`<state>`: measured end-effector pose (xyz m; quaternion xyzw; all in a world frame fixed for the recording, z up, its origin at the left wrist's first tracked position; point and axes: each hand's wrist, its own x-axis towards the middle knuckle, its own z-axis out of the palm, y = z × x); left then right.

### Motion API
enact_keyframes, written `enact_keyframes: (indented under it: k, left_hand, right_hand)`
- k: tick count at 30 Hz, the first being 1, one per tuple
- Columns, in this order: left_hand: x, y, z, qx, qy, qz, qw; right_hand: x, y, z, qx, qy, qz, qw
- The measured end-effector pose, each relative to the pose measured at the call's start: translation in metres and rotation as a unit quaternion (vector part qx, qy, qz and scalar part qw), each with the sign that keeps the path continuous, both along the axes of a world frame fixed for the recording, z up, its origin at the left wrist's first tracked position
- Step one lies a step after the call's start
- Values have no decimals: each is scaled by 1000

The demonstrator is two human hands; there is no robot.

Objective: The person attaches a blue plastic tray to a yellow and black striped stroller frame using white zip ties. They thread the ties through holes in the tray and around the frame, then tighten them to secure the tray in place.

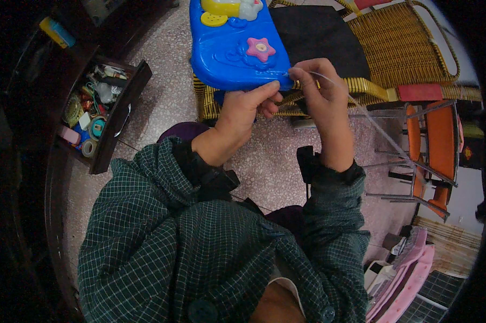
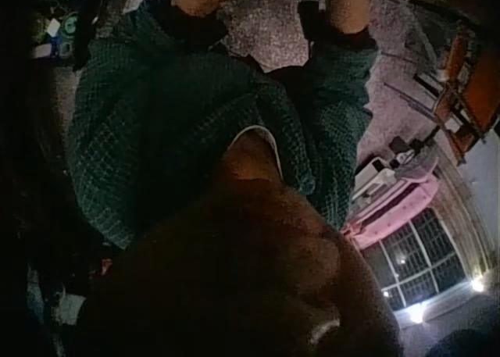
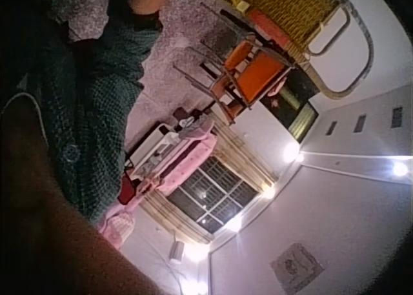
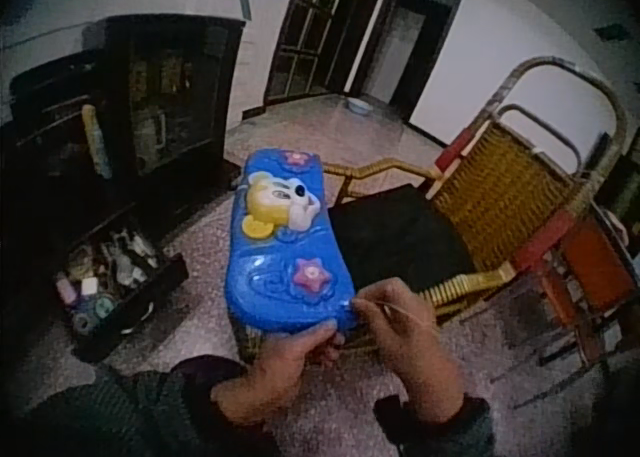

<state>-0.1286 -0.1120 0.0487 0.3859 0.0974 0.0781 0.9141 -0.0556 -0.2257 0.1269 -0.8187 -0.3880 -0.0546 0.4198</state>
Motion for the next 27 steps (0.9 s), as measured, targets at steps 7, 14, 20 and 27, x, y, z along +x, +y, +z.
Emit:
enact_keyframes:
  k: [7,14,20,27]
  left_hand:
    - [-1,-1,2,-5,4,4,1000]
    - [0,-1,2,-5,5,9,1000]
    - [0,-1,0,-10,-2,9,1000]
    - [-1,0,1,0,-5,7,1000]
  right_hand:
    - [-9,2,-7,29,-77,-52,995]
    - [-12,0,-21,77,-159,-30,984]
    - [-9,-1,-16,98,-41,-47,993]
    - [-6,1,-13,81,-54,-47,994]
